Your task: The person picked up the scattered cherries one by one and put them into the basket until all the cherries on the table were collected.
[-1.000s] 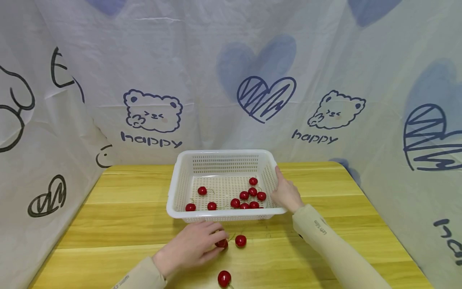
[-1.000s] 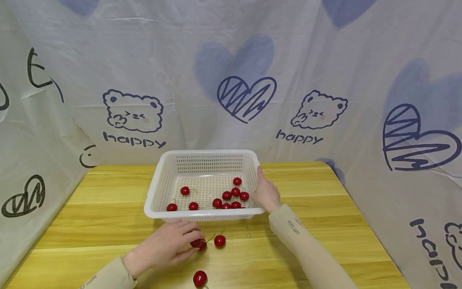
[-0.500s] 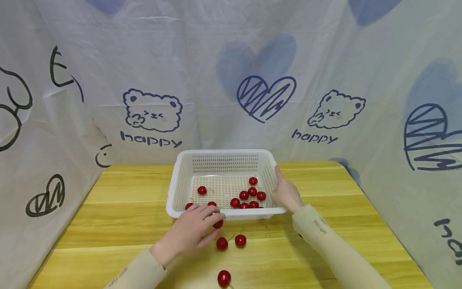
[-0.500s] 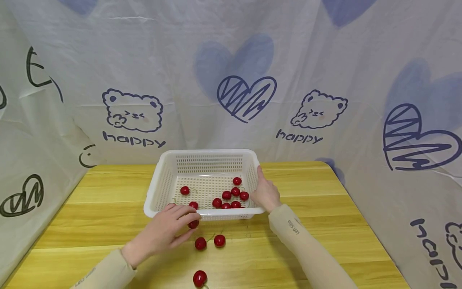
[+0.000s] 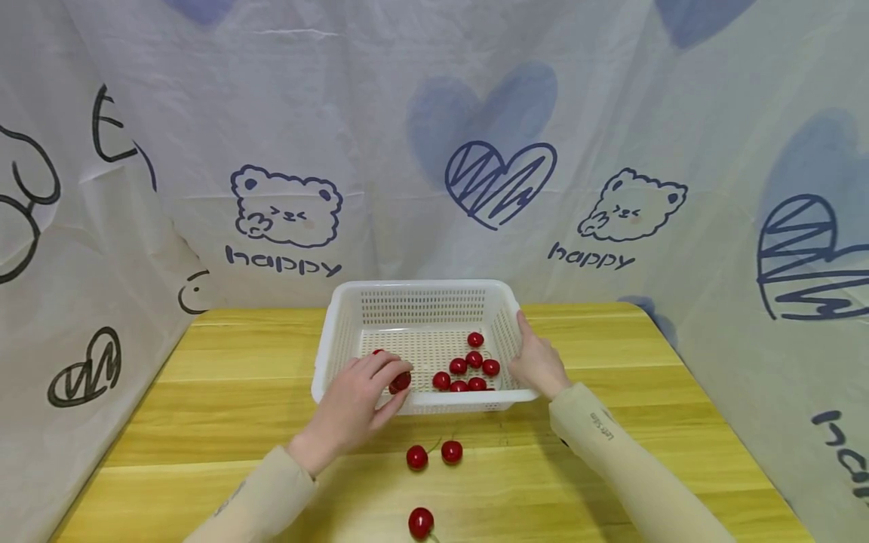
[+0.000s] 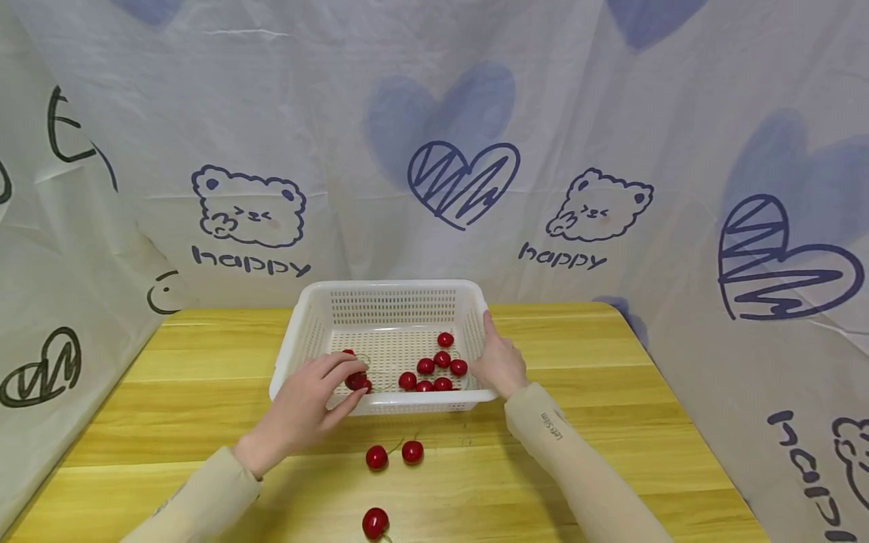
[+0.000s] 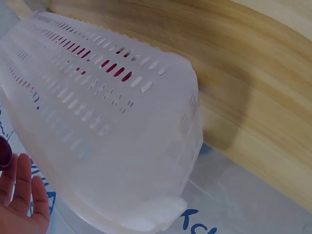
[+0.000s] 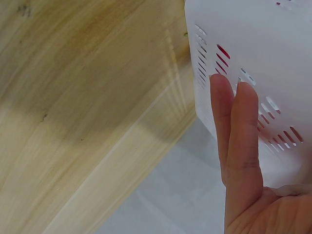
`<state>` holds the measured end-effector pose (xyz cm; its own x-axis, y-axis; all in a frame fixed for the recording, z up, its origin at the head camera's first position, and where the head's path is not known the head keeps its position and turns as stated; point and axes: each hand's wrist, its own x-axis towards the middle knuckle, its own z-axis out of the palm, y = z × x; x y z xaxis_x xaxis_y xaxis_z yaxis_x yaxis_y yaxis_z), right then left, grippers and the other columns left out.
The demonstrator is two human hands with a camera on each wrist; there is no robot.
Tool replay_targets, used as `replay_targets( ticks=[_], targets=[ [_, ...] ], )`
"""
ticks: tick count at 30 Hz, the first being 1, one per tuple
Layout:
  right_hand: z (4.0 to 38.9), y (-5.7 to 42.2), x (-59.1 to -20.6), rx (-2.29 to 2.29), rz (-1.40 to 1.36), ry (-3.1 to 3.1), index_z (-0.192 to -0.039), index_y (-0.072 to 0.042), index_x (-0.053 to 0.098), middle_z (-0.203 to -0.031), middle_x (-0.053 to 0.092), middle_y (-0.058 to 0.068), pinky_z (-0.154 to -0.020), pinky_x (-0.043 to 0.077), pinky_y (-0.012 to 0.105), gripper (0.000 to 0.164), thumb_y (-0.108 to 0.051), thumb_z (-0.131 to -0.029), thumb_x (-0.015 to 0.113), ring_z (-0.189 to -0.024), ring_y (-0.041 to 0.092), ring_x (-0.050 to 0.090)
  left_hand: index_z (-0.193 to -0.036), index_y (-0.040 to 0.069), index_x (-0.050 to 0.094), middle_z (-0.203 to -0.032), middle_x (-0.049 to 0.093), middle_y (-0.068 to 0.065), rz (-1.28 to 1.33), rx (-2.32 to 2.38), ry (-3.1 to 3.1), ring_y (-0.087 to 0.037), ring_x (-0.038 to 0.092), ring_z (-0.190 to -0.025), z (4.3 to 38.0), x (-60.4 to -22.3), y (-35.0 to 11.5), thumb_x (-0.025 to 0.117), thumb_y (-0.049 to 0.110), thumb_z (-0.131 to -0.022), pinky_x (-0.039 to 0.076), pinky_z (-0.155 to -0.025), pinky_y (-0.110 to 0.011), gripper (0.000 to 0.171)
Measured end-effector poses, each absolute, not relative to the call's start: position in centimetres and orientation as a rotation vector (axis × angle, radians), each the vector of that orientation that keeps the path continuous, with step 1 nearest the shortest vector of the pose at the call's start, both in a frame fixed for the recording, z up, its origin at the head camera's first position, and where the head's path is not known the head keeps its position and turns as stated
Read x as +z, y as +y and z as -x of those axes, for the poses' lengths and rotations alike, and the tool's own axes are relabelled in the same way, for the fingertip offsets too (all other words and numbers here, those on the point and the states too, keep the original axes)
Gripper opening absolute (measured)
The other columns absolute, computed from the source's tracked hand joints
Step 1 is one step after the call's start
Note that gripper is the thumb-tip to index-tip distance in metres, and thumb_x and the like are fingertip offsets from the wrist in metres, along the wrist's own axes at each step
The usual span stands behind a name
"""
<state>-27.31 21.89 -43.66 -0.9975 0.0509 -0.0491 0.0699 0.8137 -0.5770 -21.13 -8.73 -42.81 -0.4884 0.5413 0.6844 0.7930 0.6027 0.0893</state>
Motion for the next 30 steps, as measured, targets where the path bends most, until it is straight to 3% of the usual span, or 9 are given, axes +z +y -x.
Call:
replay_targets(
  ticks=[6,22,30],
  targets=[
    [27.3,21.9,-43.7,-0.958,-0.088,2.962,-0.153,-0.019,0.000,-0.112,0.061,0.026,-0.045,0.050,0.027,0.104,0.007,-0.072,0.060,-0.057,0.021,0.060,-0.114,0.009,0.059,-0.107,0.060,-0.003,0.943,-0.616,-2.229,-0.019,0.057,-0.093,22.2,-42.9,-8.9,0.069,0.019,-0.084,0.050,-0.080,-0.038,0.033],
    [27.5,21.9,-43.6,-0.932,-0.089,2.970,-0.153,-0.018,0.002,-0.114,0.060,0.026,-0.048,0.050,0.029,0.102,0.005,-0.072,0.060,-0.060,0.022,0.060,-0.116,0.008,0.057,-0.106,0.060,-0.006,0.739,-0.680,-2.319,-0.019,0.057,-0.086,24.5,-43.8,-9.2,0.069,0.013,-0.082,0.050,-0.072,-0.035,0.036],
    [27.4,22.0,-43.6,-0.927,-0.079,2.969,-0.153,-0.017,0.000,-0.112,0.061,0.026,-0.046,0.050,0.029,0.104,0.005,-0.072,0.060,-0.059,0.022,0.060,-0.119,0.009,0.056,-0.108,0.060,-0.005,0.641,-0.704,-2.426,-0.020,0.058,-0.089,25.2,-43.8,-9.4,0.068,0.012,-0.082,0.050,-0.077,-0.038,0.039]
  ],
)
